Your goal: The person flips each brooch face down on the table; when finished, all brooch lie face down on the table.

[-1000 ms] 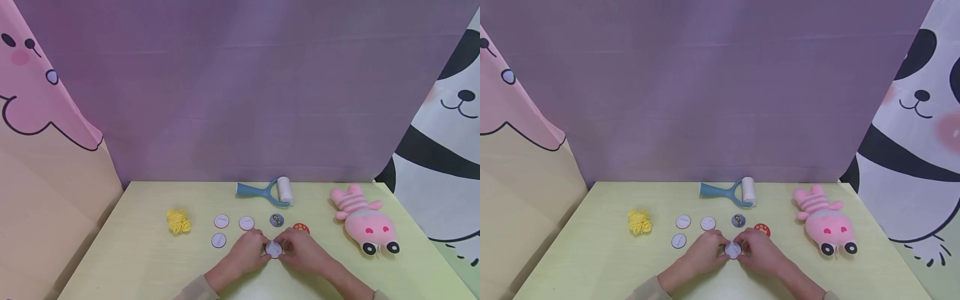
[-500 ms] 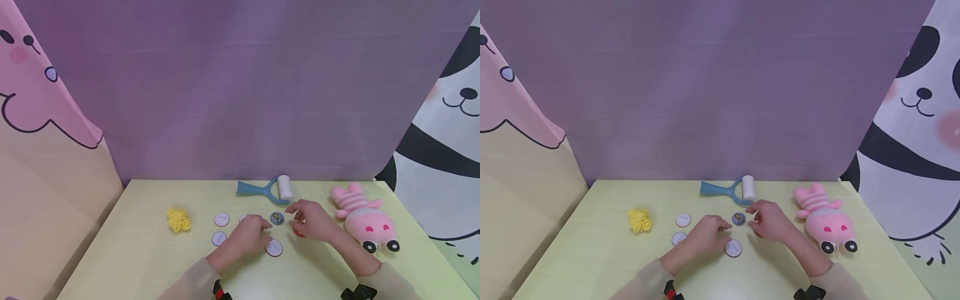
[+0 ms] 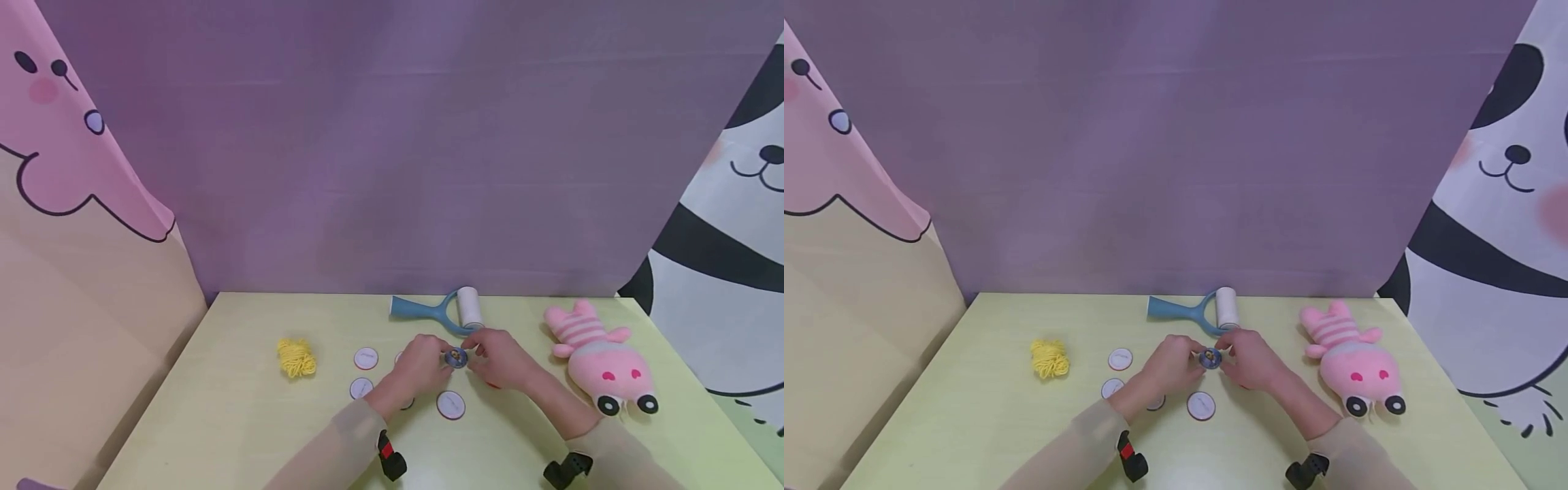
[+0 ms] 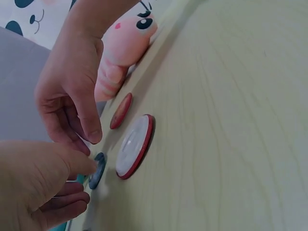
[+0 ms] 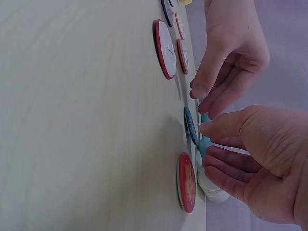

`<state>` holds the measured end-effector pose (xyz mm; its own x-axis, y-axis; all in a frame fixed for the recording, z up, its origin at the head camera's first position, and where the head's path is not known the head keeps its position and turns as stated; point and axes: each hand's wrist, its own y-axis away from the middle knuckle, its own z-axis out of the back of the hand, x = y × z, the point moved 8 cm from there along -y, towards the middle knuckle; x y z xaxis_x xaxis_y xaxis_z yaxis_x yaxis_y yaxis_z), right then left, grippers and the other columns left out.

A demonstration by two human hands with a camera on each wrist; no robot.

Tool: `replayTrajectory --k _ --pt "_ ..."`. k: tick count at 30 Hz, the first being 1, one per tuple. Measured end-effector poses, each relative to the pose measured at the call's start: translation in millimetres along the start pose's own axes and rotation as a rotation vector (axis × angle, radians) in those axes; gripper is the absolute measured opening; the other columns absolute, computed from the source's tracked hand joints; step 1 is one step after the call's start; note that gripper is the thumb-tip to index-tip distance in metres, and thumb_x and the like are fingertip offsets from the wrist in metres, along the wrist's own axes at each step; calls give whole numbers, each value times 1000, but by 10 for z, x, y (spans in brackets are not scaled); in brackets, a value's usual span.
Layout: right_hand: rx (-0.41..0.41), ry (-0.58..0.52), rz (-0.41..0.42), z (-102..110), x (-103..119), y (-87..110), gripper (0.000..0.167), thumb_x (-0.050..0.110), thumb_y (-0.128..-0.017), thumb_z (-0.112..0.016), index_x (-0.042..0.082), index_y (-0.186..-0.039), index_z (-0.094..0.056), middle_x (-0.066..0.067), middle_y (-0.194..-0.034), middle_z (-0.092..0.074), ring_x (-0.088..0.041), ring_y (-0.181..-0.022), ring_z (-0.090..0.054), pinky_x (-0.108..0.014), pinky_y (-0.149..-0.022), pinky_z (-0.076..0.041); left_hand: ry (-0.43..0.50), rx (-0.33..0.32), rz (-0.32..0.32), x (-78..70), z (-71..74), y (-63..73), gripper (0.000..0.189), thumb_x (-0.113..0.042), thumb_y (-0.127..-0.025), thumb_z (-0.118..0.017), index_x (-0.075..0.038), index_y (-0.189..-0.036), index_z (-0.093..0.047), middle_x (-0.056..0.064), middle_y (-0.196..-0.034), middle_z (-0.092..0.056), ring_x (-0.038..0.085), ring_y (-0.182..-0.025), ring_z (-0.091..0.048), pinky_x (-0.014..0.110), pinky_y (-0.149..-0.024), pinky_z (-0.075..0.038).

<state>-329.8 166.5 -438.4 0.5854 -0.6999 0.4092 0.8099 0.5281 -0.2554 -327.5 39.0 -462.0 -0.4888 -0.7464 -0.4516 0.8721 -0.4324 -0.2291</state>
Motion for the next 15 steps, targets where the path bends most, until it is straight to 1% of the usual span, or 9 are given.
replayTrajectory --k 4,6,9,12,15 --pt "-17 41 55 -24 30 -8 18 2 -82 -82 5 -99 -79 -4 -90 -78 -19 -79 -68 -30 -71 -56 -34 -3 -14 15 -48 -42 17 -14 -90 -81 -15 -106 -85 -4 -93 -82 6 -83 -67 20 -74 -55" --pt "-21 55 71 -35 33 -5 18 1 -81 -82 5 -99 -79 -4 -90 -78 -18 -78 -68 -31 -71 -56 -50 -2 -11 22 -62 -52 16 -15 -90 -81 -14 -105 -85 -4 -93 -82 9 -85 -71 22 -77 -58" --pt "-25 72 67 -58 11 -1 21 0 -79 -81 4 -100 -79 -4 -88 -76 -15 -78 -66 -30 -71 -55 -54 4 13 38 -73 -57 17 -16 -90 -82 -14 -106 -85 -3 -95 -83 12 -91 -74 24 -80 -59" --pt "-25 70 48 -86 -28 3 23 -1 -78 -82 5 -100 -78 -2 -85 -73 -10 -76 -59 -28 -69 -52 -57 9 33 51 -91 -68 17 -16 -91 -82 -14 -107 -85 -3 -97 -83 13 -93 -74 24 -82 -60" --pt "-33 64 34 -110 -58 6 23 -2 -77 -82 6 -99 -79 0 -84 -71 -9 -76 -55 -27 -68 -49 -55 4 49 62 -108 -82 16 -14 -91 -81 -14 -106 -86 -4 -96 -83 13 -94 -75 25 -82 -60"
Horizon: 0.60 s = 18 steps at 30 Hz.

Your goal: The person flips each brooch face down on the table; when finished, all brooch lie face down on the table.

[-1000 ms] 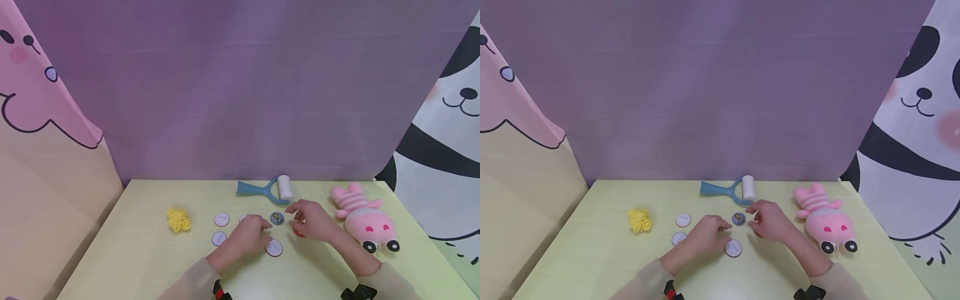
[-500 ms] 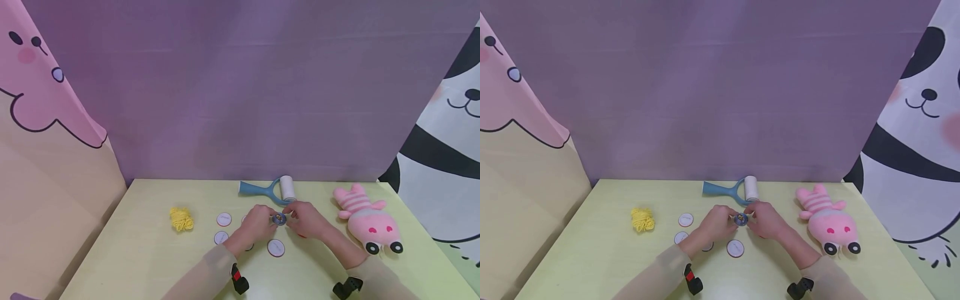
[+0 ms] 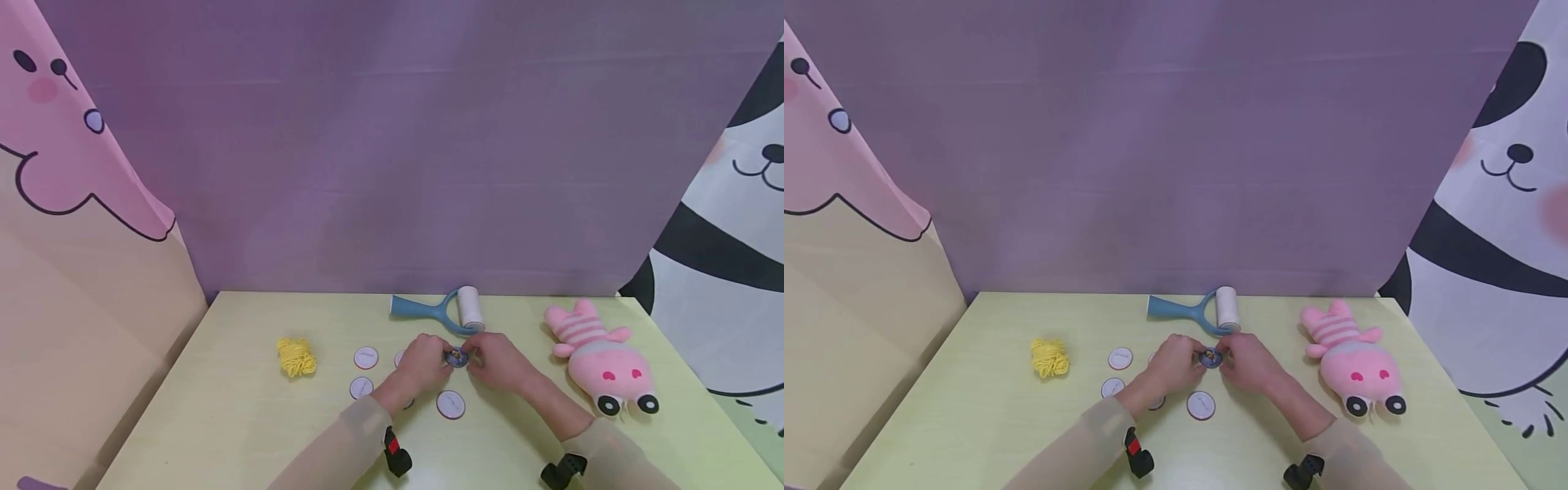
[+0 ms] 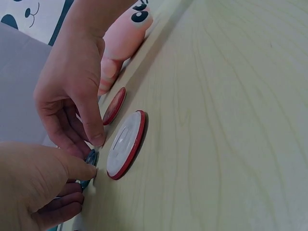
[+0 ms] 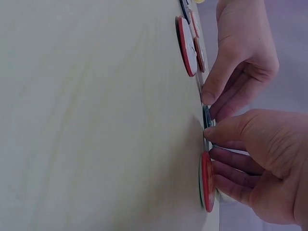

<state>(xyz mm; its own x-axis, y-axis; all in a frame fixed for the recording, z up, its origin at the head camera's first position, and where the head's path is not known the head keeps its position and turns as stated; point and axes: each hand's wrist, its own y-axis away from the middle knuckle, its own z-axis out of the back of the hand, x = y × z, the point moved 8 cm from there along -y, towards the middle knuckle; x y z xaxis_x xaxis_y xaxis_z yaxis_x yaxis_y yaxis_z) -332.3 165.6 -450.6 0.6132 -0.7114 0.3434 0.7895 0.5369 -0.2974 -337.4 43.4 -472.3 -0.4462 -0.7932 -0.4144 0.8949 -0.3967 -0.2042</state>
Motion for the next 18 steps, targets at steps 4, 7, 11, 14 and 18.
replayTrajectory --k 4,7,11,14,18 --pt "-23 -3 -7 -9 -12 -2 20 -1 -78 -82 8 -95 -79 1 -84 -73 -9 -76 -57 -29 -70 -51 12 -16 20 8 -4 -10 13 -11 -92 -79 -14 -102 -86 -4 -95 -83 14 -94 -75 25 -81 -59" --pt "-31 -5 -15 -10 -16 -1 16 1 -80 -83 10 -92 -79 3 -81 -71 -8 -75 -57 -29 -69 -50 19 -20 30 4 -2 -12 11 -11 -93 -78 -14 -100 -86 -4 -94 -83 14 -94 -75 24 -82 -59" --pt "-36 -15 -33 -23 -31 9 15 3 -81 -84 11 -92 -78 4 -80 -70 -7 -74 -56 -27 -68 -50 7 -19 26 1 -10 -13 9 -12 -94 -78 -14 -98 -86 -5 -92 -82 13 -93 -74 24 -83 -59" --pt "-41 -41 -44 -36 -46 15 13 5 -82 -85 11 -92 -78 3 -81 -73 -8 -75 -61 -28 -69 -52 0 -18 16 11 -19 -3 8 -13 -94 -78 -14 -96 -86 -5 -91 -82 12 -90 -73 23 -82 -58" --pt "-40 -76 -63 -43 -70 28 11 8 -84 -85 11 -92 -78 3 -84 -76 -9 -78 -67 -28 -71 -55 12 -23 -2 15 -13 11 8 -12 -94 -79 -12 -96 -86 -4 -90 -82 13 -90 -73 23 -82 -58"
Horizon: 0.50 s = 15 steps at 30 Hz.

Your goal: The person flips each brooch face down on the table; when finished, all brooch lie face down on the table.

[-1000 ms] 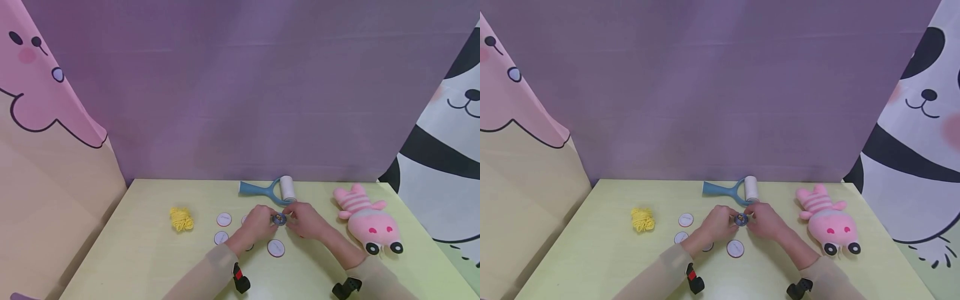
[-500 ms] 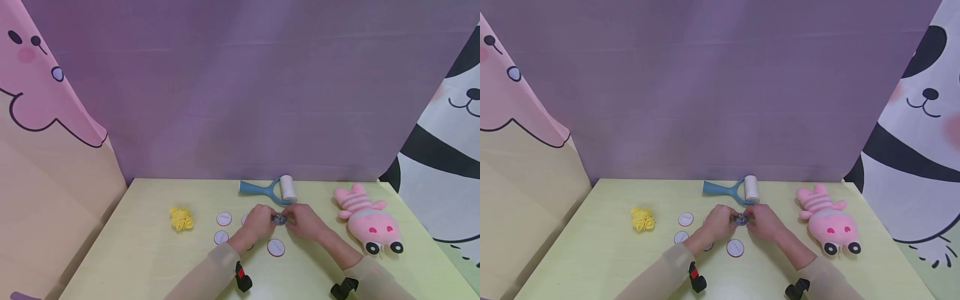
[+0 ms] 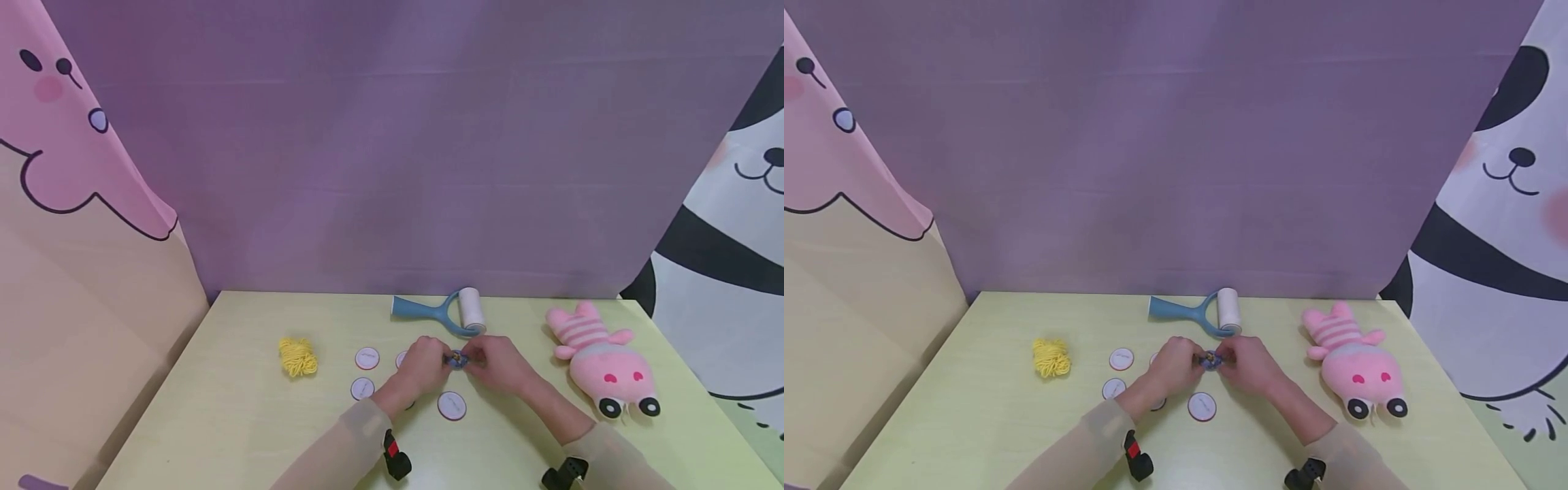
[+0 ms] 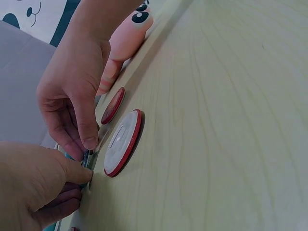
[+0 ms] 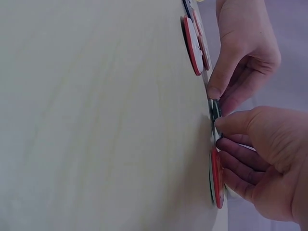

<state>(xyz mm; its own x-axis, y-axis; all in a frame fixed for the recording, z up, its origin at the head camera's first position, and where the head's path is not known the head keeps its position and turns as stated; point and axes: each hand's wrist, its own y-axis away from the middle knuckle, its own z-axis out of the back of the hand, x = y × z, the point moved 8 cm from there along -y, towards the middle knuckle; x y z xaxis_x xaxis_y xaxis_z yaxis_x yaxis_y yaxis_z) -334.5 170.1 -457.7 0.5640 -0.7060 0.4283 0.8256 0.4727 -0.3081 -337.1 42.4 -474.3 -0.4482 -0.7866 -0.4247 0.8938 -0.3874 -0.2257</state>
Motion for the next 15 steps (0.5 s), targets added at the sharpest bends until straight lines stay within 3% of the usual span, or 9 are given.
replayTrajectory --k 8,15 --pt "-5 -18 -2 41 10 -1 9 5 -87 -82 10 -94 -79 2 -86 -78 -10 -78 -70 -27 -72 -58 46 -12 -1 -4 43 8 11 -10 -96 -76 -12 -99 -87 -3 -95 -83 11 -95 -76 22 -84 -59" --pt "-14 -103 -103 99 -61 31 8 7 -92 -79 11 -99 -81 0 -93 -81 -14 -82 -76 -29 -76 -62 40 -16 -43 -53 142 28 14 -12 -97 -75 -16 -103 -87 -6 -95 -83 5 -88 -71 15 -75 -53"
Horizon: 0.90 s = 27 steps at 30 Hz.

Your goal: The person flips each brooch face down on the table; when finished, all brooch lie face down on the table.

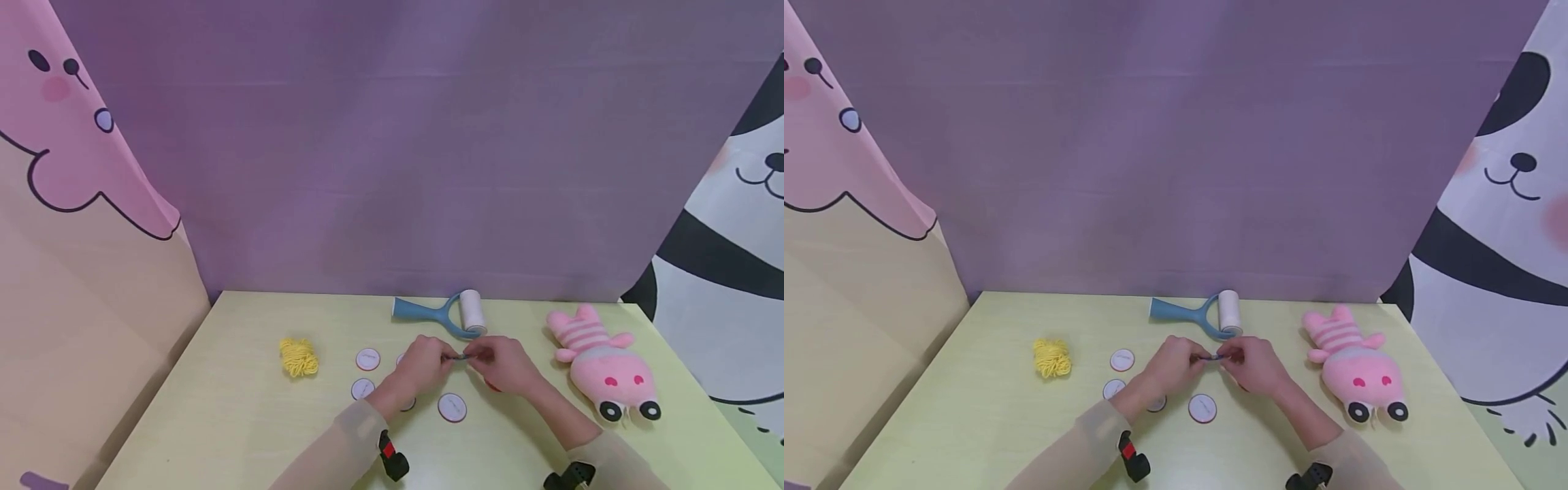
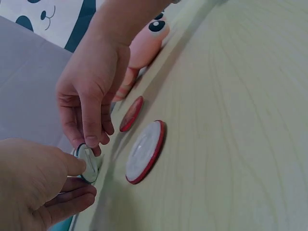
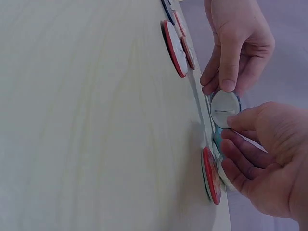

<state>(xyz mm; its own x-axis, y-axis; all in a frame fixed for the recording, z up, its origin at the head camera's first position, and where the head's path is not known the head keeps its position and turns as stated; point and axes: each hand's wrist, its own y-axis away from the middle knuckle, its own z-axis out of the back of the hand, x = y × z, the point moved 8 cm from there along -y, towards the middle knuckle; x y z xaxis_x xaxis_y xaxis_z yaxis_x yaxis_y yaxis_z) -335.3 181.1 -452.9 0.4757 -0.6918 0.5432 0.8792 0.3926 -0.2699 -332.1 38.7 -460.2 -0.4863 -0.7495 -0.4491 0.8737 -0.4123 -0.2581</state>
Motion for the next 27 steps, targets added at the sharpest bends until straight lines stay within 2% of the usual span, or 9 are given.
replayTrajectory --k 4,8,12,18,23,27 --pt "-3 -40 -42 16 -41 17 9 10 -94 -78 12 -103 -81 0 -94 -81 -12 -82 -75 -27 -76 -61 3 -26 -34 -33 93 11 15 -14 -99 -74 -16 -105 -87 -5 -95 -83 -1 -80 -68 10 -71 -50" --pt "-9 -85 -66 50 -34 30 9 11 -96 -77 11 -104 -81 0 -93 -80 -10 -80 -73 -23 -74 -59 53 -41 -47 -45 199 25 15 -15 -100 -74 -14 -108 -86 -3 -94 -83 -2 -77 -65 9 -70 -51" --pt "-31 -127 -63 101 18 40 9 11 -96 -77 8 -103 -80 -1 -93 -80 -10 -79 -72 -23 -72 -58 122 -63 -47 -40 311 38 16 -15 -100 -74 -12 -113 -85 0 -93 -82 0 -77 -64 9 -71 -52" --pt "-36 -164 -63 127 72 38 5 11 -97 -78 11 -101 -79 -3 -93 -80 -9 -80 -73 -22 -74 -58 171 -113 -66 -58 434 60 18 -12 -100 -74 -10 -115 -84 5 -97 -81 5 -80 -70 9 -73 -54" --pt "-37 -196 -56 169 146 56 4 11 -97 -77 11 -101 -78 -6 -95 -80 -15 -82 -75 -22 -75 -59 193 -140 -73 -84 494 94 19 -12 -100 -74 -8 -117 -83 8 -96 -76 9 -83 -73 7 -74 -54" --pt "-30 -237 -57 196 205 68 5 11 -97 -77 10 -103 -78 -10 -97 -81 -26 -86 -78 -23 -77 -61 221 -168 -89 -91 536 118 22 -9 -99 -75 -5 -120 -81 9 -100 -78 11 -84 -75 8 -74 -55"
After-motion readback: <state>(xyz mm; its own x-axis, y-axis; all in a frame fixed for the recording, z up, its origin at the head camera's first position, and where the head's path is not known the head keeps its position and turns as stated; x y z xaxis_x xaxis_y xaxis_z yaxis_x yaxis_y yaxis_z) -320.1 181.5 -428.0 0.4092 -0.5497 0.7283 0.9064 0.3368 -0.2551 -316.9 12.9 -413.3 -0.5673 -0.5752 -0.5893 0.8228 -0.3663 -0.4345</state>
